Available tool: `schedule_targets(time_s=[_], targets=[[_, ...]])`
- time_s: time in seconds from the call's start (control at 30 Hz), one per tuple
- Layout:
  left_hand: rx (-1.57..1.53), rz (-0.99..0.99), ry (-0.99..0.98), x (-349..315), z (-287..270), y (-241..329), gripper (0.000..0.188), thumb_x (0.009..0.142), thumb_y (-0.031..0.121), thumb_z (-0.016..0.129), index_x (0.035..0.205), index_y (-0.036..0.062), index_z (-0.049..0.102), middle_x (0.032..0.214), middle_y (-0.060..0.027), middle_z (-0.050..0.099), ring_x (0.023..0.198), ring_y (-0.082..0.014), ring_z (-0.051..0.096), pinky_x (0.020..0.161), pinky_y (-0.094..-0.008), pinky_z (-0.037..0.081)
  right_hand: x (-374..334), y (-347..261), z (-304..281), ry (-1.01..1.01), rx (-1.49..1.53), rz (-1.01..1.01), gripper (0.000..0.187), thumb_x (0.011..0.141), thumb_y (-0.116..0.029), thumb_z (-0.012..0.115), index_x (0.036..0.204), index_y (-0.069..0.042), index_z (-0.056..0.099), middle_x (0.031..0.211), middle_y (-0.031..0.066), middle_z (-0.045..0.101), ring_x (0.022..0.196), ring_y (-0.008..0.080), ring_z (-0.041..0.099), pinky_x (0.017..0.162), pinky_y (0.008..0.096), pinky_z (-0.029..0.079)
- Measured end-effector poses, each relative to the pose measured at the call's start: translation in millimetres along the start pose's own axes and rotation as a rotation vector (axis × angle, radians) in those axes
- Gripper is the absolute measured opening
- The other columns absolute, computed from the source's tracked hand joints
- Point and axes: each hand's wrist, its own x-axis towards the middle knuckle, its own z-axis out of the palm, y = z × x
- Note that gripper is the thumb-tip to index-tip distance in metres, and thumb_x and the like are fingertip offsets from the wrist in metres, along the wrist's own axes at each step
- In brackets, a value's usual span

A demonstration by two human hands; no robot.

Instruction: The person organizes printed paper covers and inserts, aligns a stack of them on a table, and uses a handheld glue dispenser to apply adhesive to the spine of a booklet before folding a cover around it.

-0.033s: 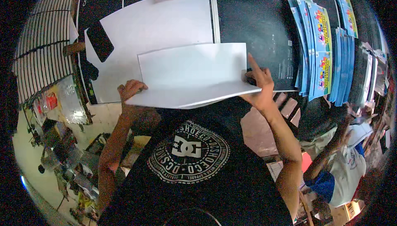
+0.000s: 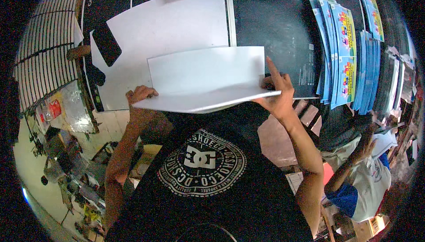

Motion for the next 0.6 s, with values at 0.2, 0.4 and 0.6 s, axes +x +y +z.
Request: schedule_targets(time_s=[0.2,0.4,0.6], targets=[[-0.119,-0.553,-0.299,34,-23,18,0.052,0.073,0.048,0.085,0.062,0.0013,0.066,0.054,-0.0058,0.055,0.049,-0.0182,0.047,0.054,-0.0372,0.037,21,-1,13,0.024,0.150,0.196,0.103,0.056,-0.033,0.097,0.139,0.005,0.049,0.105,0.0220,0.072,0.101,0.0271,0.071,0.090,0.0390,0.055],[-0.152,-0.572,-0.349,53,-19,16,0.058,0.074,0.053,0.083,0.062,-0.0013,0.068,0.048,-0.0074,0.052,0.045,-0.0139,0.043,0.046,-0.0370,0.034,33,-9,18,0.039,0.229,0.349,0.096,0.065,-0.027,0.094,0.141,0.006,0.044,0.104,0.0242,0.072,0.093,0.0250,0.073,0.079,0.0378,0.059],[-0.250,-0.502,-0.346,55,-18,8,0.060,0.076,0.056,0.081,0.069,-0.0027,0.072,0.049,-0.0102,0.054,0.044,-0.0179,0.049,0.046,-0.0371,0.037,37,-26,10,0.020,0.189,0.329,0.105,0.065,-0.027,0.093,0.146,0.007,0.035,0.108,0.0268,0.069,0.099,0.0283,0.071,0.085,0.0408,0.057]])
